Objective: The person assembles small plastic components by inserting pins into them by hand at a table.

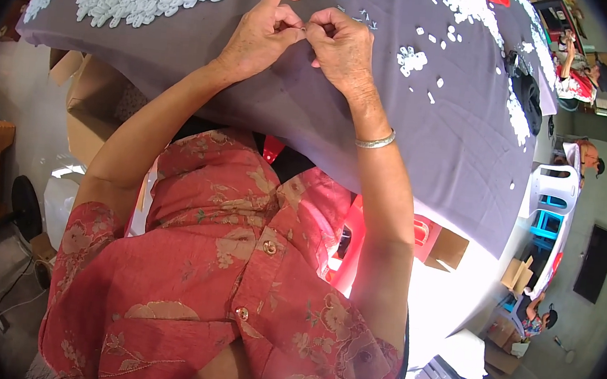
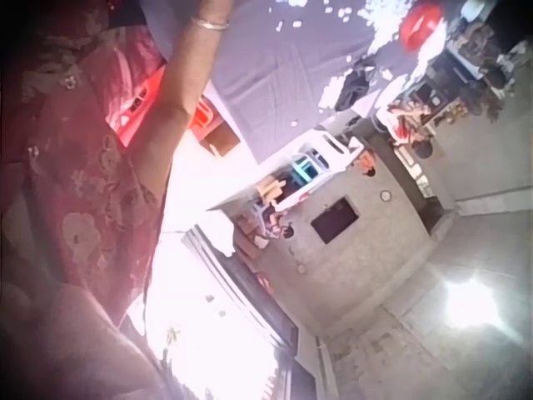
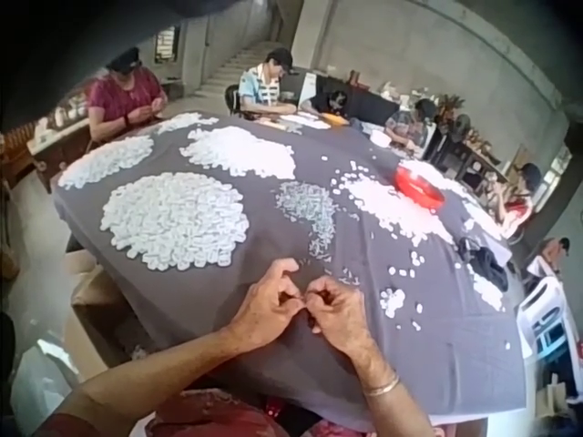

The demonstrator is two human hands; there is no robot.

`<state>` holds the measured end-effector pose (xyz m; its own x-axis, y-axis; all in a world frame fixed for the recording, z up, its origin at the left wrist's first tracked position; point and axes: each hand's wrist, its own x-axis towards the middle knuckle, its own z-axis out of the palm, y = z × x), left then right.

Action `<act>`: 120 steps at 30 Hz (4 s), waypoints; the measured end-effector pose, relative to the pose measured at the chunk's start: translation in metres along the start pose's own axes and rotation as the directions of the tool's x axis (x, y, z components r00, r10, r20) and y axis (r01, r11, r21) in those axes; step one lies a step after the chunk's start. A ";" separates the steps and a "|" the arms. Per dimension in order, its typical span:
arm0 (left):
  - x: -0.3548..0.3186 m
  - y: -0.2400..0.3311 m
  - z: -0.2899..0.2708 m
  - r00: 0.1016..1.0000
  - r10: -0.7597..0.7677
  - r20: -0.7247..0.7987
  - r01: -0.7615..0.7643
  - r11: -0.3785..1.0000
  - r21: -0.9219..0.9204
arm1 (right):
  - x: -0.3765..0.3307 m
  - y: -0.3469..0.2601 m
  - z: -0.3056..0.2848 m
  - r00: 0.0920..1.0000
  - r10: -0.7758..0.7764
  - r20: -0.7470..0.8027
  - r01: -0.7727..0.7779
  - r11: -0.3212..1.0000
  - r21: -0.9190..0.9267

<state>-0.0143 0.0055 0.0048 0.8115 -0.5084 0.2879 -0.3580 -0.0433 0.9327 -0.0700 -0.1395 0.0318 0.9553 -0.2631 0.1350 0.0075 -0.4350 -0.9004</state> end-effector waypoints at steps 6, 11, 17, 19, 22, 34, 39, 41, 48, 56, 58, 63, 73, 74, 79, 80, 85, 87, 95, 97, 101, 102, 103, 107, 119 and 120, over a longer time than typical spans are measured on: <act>0.000 0.002 0.000 1.000 0.015 0.016 -0.016 1.000 0.005 | 0.002 0.003 -0.004 0.999 0.010 0.030 -0.010 1.000 -0.004; 0.001 -0.002 0.000 0.999 0.032 0.031 -0.032 0.999 0.005 | 0.002 -0.001 -0.003 0.999 -0.003 0.049 0.005 1.000 -0.024; 0.001 -0.002 -0.001 0.999 0.024 0.037 -0.024 1.000 0.008 | 0.002 -0.004 -0.004 0.998 0.048 0.046 -0.049 0.999 0.008; 0.002 -0.003 0.000 0.998 0.047 0.034 -0.046 0.999 -0.012 | 0.003 -0.005 -0.007 0.992 0.100 0.070 -0.107 0.989 0.099; 0.002 -0.003 0.000 0.998 0.052 0.041 -0.052 0.999 -0.005 | 0.003 -0.006 -0.009 0.988 0.118 0.095 -0.131 0.981 0.143; 0.001 -0.003 -0.001 0.996 0.059 0.065 -0.058 0.998 -0.017 | 0.007 -0.003 -0.011 0.978 0.093 0.186 -0.115 0.987 0.113; 0.002 -0.005 -0.001 0.997 0.054 0.052 -0.052 0.997 -0.053 | 0.017 0.005 -0.022 0.969 0.104 0.224 -0.155 0.963 0.222; 0.004 -0.008 -0.002 0.998 0.045 0.040 -0.042 0.996 -0.075 | 0.018 0.006 -0.029 0.984 0.085 0.156 -0.122 0.961 0.249; 0.015 -0.044 -0.003 0.907 0.262 -0.329 -0.293 0.955 -0.046 | 0.023 0.004 -0.038 0.992 0.002 0.127 -0.002 1.000 -0.002; 0.007 -0.016 -0.003 0.973 0.019 -0.231 -0.024 1.000 -0.020 | 0.040 0.004 -0.027 0.850 -0.440 0.290 0.527 0.694 -0.490; 0.007 -0.014 -0.004 0.973 0.010 -0.229 -0.017 0.999 -0.028 | 0.041 0.001 -0.026 0.781 -0.494 0.382 0.621 0.546 -0.563; 0.008 -0.015 -0.004 0.969 0.005 -0.245 -0.014 0.999 -0.033 | 0.045 0.000 -0.022 0.623 -0.504 0.598 0.751 0.172 -0.637; 0.007 -0.013 -0.004 0.988 -0.028 -0.152 0.014 0.995 -0.095 | 0.047 0.007 -0.021 0.937 -0.262 0.229 0.342 0.820 -0.458; 0.007 -0.012 -0.003 0.994 -0.028 -0.108 0.014 0.992 -0.123 | 0.046 0.008 -0.022 0.993 -0.030 0.116 0.046 0.990 -0.134; 0.004 -0.008 -0.002 0.999 0.020 -0.027 -0.025 0.980 -0.199 | 0.039 0.009 -0.024 0.978 0.088 0.191 -0.175 0.845 0.505; 0.004 -0.008 -0.002 1.000 0.017 -0.004 -0.017 0.972 -0.233 | 0.037 0.011 -0.023 0.974 0.087 0.207 -0.189 0.818 0.543; 0.005 -0.009 -0.003 0.999 0.035 0.019 -0.030 0.973 -0.229 | 0.029 0.019 -0.022 0.964 0.079 0.252 -0.210 0.809 0.549; 0.005 -0.008 -0.002 0.999 0.030 0.020 -0.025 0.975 -0.219 | 0.028 0.020 -0.020 0.966 0.062 0.250 -0.200 0.795 0.573; 0.004 -0.010 -0.004 0.999 0.008 0.043 0.001 0.979 -0.204 | 0.023 0.018 -0.018 0.980 0.038 0.195 -0.115 0.910 0.398; 0.004 -0.010 -0.003 0.999 0.011 0.046 -0.001 0.977 -0.211 | 0.023 0.020 -0.023 0.978 0.000 0.208 -0.060 0.957 0.283; 0.004 -0.011 -0.003 0.996 0.049 0.069 -0.038 0.986 -0.160 | 0.022 0.023 -0.027 0.973 -0.159 0.169 0.167 0.985 -0.035; 0.003 -0.012 -0.003 0.996 0.048 0.069 -0.037 0.987 -0.159 | 0.021 0.021 -0.028 0.969 -0.167 0.184 0.194 0.971 -0.136; 0.002 -0.008 -0.003 0.995 0.058 0.083 -0.053 0.997 -0.062 | 0.020 0.017 -0.028 0.969 -0.166 0.183 0.192 0.972 -0.135; 0.000 -0.008 0.001 0.978 0.196 0.075 -0.207 0.962 0.176 | 0.018 0.012 -0.026 0.948 -0.251 0.197 0.295 0.924 -0.241; -0.002 -0.008 0.005 0.968 0.251 0.018 -0.250 0.948 0.195 | 0.015 0.004 -0.014 0.962 -0.266 0.059 0.271 0.924 -0.268; -0.001 -0.008 0.005 0.967 0.252 0.019 -0.251 0.948 0.195 | 0.015 0.004 -0.014 0.935 -0.348 0.067 0.351 0.883 -0.311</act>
<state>-0.0152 0.0019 -0.0039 0.6861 -0.5190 0.5098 -0.6331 -0.0808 0.7699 -0.0601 -0.1569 0.0364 0.9104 -0.0372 0.4120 0.2499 -0.7442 -0.6194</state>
